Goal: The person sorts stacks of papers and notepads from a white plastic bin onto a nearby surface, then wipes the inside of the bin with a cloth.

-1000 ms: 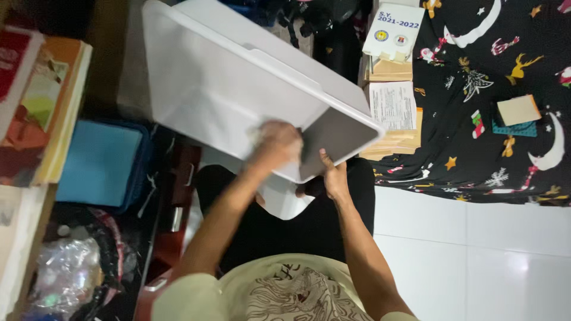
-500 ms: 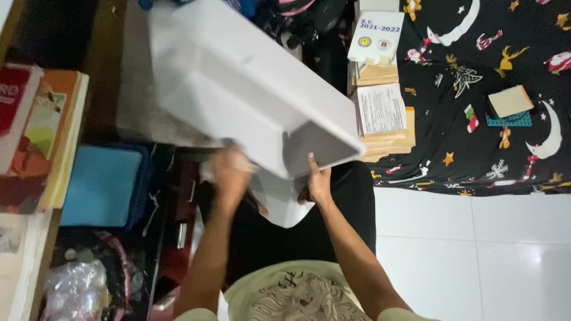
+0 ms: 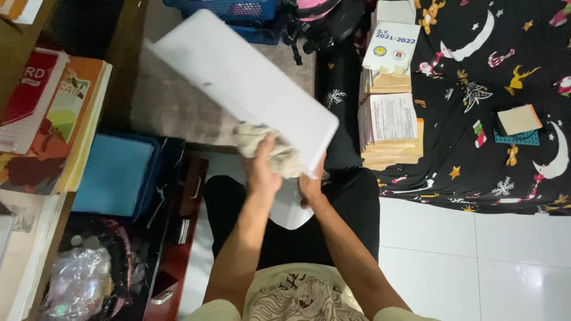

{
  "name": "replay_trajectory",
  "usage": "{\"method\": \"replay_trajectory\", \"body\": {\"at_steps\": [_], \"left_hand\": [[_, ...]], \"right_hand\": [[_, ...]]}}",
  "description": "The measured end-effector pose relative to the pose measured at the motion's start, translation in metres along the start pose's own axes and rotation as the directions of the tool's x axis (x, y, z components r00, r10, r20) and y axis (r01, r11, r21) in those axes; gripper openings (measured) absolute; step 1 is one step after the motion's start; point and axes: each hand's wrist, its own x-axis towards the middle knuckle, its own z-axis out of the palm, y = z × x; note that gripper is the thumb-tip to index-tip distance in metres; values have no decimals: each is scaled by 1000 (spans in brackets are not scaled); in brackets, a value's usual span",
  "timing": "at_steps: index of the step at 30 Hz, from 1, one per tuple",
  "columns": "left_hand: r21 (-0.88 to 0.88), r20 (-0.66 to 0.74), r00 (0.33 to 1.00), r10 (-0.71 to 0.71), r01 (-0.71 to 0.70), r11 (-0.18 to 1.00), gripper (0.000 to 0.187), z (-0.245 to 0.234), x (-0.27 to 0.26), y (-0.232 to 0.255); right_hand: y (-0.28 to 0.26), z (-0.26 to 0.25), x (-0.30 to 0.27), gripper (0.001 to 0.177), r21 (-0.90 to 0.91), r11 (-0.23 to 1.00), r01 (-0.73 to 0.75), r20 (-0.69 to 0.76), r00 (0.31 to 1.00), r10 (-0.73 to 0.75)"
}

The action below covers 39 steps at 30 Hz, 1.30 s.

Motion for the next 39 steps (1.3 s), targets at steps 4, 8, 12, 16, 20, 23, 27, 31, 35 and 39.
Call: {"method": "replay_trajectory", "body": {"at_steps": [4, 8, 12, 16, 20, 23, 27, 31, 35, 39], "left_hand": [[154, -274, 962, 17, 26, 988, 50, -54, 12, 37], [317, -323, 946, -6, 115, 941, 51, -133, 17, 0], [500, -337, 936, -103, 271, 823, 52, -218, 31, -57], [719, -392, 915, -95, 369, 589, 53, -259, 23, -60], [917, -174, 950, 261, 60, 394, 55, -201, 18, 5], [888, 270, 867, 419, -393, 240, 56, -106, 6, 52], [603, 793, 571, 212, -784, -146, 57, 23, -28, 65], [348, 913, 395, -99, -883, -314, 52, 90, -36, 61], [583, 782, 621, -43, -754, -303, 59, 45, 24, 143], [997, 82, 964, -253, -79, 21, 33, -14, 80, 204]], "right_hand": [[-11, -23, 12, 77, 557, 484, -675, 497, 738, 456], [-30, -25, 23, 69, 710, -153, -687, 638, 535, 554], [-64, -34, 57, 75, 778, -196, -597, 509, 416, 753], [-80, -57, 80, 84, 817, 198, -542, 132, 510, 850], [-42, -78, 81, 75, 787, 503, -356, -113, 719, 685], [-6, -59, 60, 83, 424, 808, -410, -327, 762, 559], [9, -45, 31, 67, 328, 934, -141, -261, 937, 233], [-5, -76, 36, 52, 279, 940, -194, -230, 937, 262], [-23, -136, 52, 63, 615, 642, -458, -120, 750, 650], [-38, -162, 66, 67, 773, 384, -505, 146, 730, 667]]}}
